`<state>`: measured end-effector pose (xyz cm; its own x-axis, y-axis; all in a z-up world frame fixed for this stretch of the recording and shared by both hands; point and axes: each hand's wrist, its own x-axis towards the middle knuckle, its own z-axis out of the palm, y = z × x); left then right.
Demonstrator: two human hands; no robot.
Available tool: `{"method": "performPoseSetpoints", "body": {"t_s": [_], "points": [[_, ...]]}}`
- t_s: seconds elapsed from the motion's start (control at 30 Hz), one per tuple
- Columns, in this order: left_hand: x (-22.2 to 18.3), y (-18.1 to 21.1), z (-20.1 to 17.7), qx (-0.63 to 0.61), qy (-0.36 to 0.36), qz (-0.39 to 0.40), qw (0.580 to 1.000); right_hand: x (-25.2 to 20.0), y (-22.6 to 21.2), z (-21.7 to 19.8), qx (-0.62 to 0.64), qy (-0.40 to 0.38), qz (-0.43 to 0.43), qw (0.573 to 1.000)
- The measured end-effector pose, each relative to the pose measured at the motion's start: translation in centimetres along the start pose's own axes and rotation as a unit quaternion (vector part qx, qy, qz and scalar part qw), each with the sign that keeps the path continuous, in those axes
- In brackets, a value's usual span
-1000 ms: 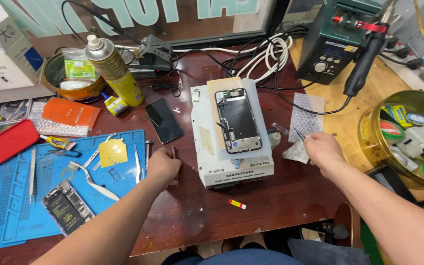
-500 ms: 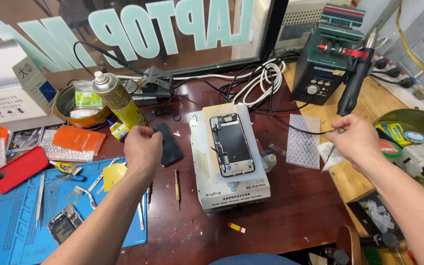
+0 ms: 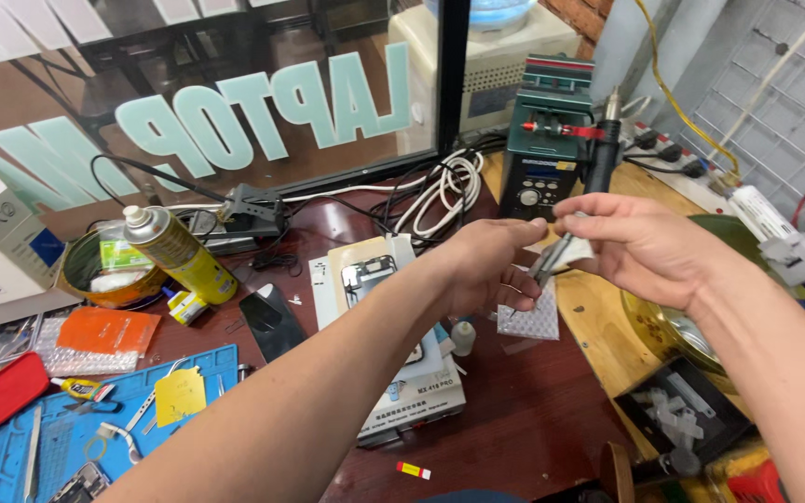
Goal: The person disassembles a smartphone by removing the back cover and battery, then uses a screwdriver to remove screws from the internal frame. They handle the motherboard and other components, placing them on the workbench, and continue to unscrew and reposition parts within the device.
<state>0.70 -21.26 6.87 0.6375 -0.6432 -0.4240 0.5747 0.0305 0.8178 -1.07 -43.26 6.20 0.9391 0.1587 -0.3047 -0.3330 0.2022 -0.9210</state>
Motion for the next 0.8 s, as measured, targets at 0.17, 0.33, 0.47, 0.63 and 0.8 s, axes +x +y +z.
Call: {"method": "performPoseSetpoints", "body": {"t_s": [0.17,0.33,0.47,0.63,0.8], "points": [[3.6,-3.3,0.1,-0.017,0.084,-0.034,0.996,-0.5,2.0,-0.1,0.020,-0.009,0.005,1.000],[5.4,-5.3,0.4,0.030,0.217,-0.058,0.974,-0.6,4.1,-2.6,-0.020,0.088,-0.053,0.994],[6.8,-5.5,1.1,0.082,0.199,-0.057,0.975,-1.6,3.2,-4.8,-0.054,0.247,-0.069,0.965],[6.1,-4.3,1.3,0.085,0.194,-0.076,0.974,-2.5,1.9,-3.5,-0.065,0.284,-0.082,0.953],[0.7,-2.8,-0.6,0.192,0.241,0.068,0.949,-0.7,0.5,2.7,-0.065,0.206,-0.176,0.960]]}}
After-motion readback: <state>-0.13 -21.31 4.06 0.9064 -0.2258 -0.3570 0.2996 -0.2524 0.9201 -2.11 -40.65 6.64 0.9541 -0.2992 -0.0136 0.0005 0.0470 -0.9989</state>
